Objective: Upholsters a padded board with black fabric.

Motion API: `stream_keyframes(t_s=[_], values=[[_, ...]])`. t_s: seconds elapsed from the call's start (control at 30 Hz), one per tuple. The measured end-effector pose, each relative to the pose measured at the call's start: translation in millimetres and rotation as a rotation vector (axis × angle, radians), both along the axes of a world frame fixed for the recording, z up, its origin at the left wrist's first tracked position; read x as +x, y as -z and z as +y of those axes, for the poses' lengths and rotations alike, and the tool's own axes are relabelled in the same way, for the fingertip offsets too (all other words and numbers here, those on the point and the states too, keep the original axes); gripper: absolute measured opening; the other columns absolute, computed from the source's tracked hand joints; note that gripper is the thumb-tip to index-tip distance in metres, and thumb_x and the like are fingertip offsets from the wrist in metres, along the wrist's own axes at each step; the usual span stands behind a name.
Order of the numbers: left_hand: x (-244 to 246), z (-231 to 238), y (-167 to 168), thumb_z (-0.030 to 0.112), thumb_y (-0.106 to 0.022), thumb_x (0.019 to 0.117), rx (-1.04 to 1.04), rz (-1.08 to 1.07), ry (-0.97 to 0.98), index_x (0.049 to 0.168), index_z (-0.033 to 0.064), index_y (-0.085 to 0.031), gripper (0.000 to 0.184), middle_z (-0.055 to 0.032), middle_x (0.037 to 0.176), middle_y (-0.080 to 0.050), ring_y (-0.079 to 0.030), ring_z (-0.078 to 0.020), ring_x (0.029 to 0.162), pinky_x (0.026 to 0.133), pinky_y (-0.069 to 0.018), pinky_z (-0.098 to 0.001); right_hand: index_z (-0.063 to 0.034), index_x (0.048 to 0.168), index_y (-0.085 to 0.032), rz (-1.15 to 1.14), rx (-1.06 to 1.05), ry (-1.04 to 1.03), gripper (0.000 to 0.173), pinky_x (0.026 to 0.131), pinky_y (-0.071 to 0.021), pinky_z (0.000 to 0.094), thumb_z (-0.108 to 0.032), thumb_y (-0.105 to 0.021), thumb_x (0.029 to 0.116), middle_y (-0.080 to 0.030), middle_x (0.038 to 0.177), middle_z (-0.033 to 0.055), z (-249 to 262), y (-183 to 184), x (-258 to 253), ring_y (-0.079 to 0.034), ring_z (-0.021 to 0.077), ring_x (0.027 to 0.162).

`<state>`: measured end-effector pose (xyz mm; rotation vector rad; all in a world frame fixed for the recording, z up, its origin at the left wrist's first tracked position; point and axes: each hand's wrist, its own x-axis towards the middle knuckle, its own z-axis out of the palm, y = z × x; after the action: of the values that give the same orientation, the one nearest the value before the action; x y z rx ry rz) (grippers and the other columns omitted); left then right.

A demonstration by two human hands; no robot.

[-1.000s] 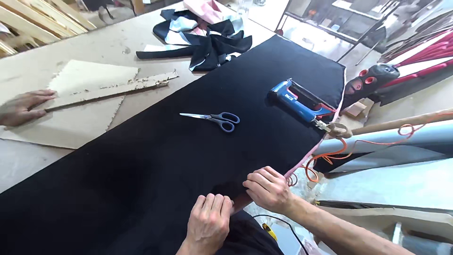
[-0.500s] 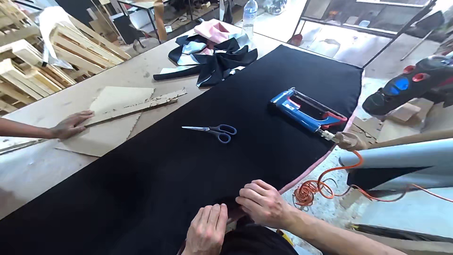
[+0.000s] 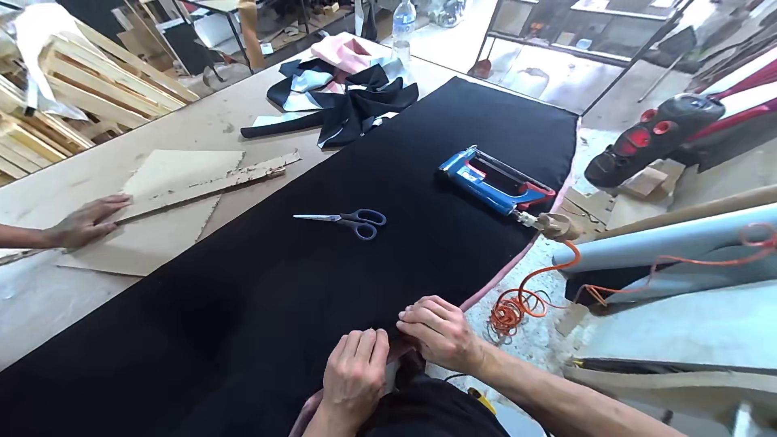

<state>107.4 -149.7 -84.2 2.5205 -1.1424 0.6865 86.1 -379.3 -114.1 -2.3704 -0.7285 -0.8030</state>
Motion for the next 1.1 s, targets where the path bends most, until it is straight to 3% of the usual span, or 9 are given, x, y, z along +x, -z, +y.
stream_keyframes(t_s=[0.13,0.33,0.5,0.6,0.67,0.8,0.9,0.97,1.1], values=[[5,8,7,0.011,-0.061,0.094,0.014,0.021,0.169,0.107,0.008,-0.077,0.021,-0.0064,0.095,-0.076,-0.073,-0.0214,0.084,0.074,-0.06,-0.0334,-0.0186,0.12,-0.072,0.168,-0.141,0.043,0.023,0.105,-0.0528,0.0316,-0.028,-0.061,0.1021,-0.073,0.124,-0.0016,-27,-14,-9,-0.068,0.0149,0.118],[11,10,12,0.011,-0.06,0.0933,-0.054,0.038,0.232,0.106,0.0093,-0.077,0.021,-0.0063,0.093,-0.075,-0.072,-0.0208,0.082,0.072,-0.0598,-0.0326,-0.0109,0.105,-0.075,-0.009,-0.125,0.03,0.016,0.099,-0.0566,0.0304,-0.021,-0.063,0.1002,-0.076,0.112,0.0022,-34,-1,-11,-0.072,0.0176,0.109],[12,7,-1,0.011,-0.06,0.0938,-0.063,0.107,0.182,0.104,0.0108,-0.078,0.02,-0.0056,0.093,-0.075,-0.073,-0.0207,0.085,0.074,-0.0609,-0.0329,-0.0149,0.115,-0.071,0.247,-0.246,0.021,0.023,0.109,-0.0495,0.0284,-0.029,-0.056,0.1054,-0.072,0.124,-0.0025,-42,-32,-13,-0.065,0.0126,0.123],[10,7,6,0.01,-0.06,0.0934,-0.023,0.077,0.228,0.106,0.0099,-0.077,0.022,-0.0058,0.093,-0.075,-0.072,-0.0209,0.083,0.072,-0.0599,-0.0327,-0.0106,0.105,-0.073,0.142,-0.185,-0.006,0.018,0.104,-0.0541,0.0297,-0.024,-0.06,0.1032,-0.074,0.117,0.0018,-45,-16,-21,-0.07,0.0162,0.115],[10,8,12,0.009,-0.06,0.0933,-0.008,0.064,0.261,0.106,0.0094,-0.077,0.022,-0.0062,0.093,-0.074,-0.072,-0.0207,0.082,0.071,-0.0598,-0.0329,-0.01,0.104,-0.072,0.18,-0.112,-0.033,0.018,0.105,-0.0536,0.0328,-0.022,-0.059,0.1037,-0.073,0.122,0.0041,-45,-11,-27,-0.068,0.0192,0.119],[11,7,13,0.01,-0.06,0.0933,-0.01,0.057,0.265,0.107,0.009,-0.077,0.022,-0.0055,0.092,-0.074,-0.071,-0.0201,0.08,0.069,-0.0591,-0.0321,-0.017,0.119,-0.073,0.342,0.049,0.079,0.023,0.104,-0.0546,0.0305,-0.028,-0.064,0.1007,-0.073,0.125,0.0002,-44,-35,-31,-0.067,0.0119,0.121],[11,7,12,0.012,-0.061,0.0932,0.013,0.07,0.27,0.107,0.0087,-0.077,0.021,-0.0058,0.092,-0.074,-0.071,-0.0205,0.08,0.069,-0.0592,-0.0326,-0.0214,0.142,-0.062,0.459,-0.049,0.084,0.039,0.119,-0.0413,0.0365,-0.028,-0.057,0.1034,-0.062,0.145,-0.0019,-29,-49,-26,-0.052,0.0141,0.14],[13,9,9,0.012,-0.061,0.0916,-0.007,0.106,0.256,0.106,0.0095,-0.076,0.021,-0.0061,0.094,-0.074,-0.072,-0.0209,0.083,0.071,-0.0596,-0.0329,-0.0195,0.143,-0.061,0.526,-0.083,0.038,0.039,0.121,-0.0381,0.0394,-0.026,-0.052,0.1056,-0.058,0.149,-0.0014,-26,-47,-18,-0.05,0.0157,0.142],[13,5,3,0.018,-0.061,0.0973,-0.117,0.19,0.168,0.103,0.0127,-0.077,0.018,-0.0042,0.094,-0.075,-0.072,-0.0184,0.086,0.075,-0.0604,-0.0311,-0.0185,0.134,-0.066,0.502,-0.137,0.028,0.033,0.117,-0.043,0.0346,-0.03,-0.058,0.1036,-0.063,0.143,-0.0006,-42,-42,-12,-0.056,0.0159,0.136]])
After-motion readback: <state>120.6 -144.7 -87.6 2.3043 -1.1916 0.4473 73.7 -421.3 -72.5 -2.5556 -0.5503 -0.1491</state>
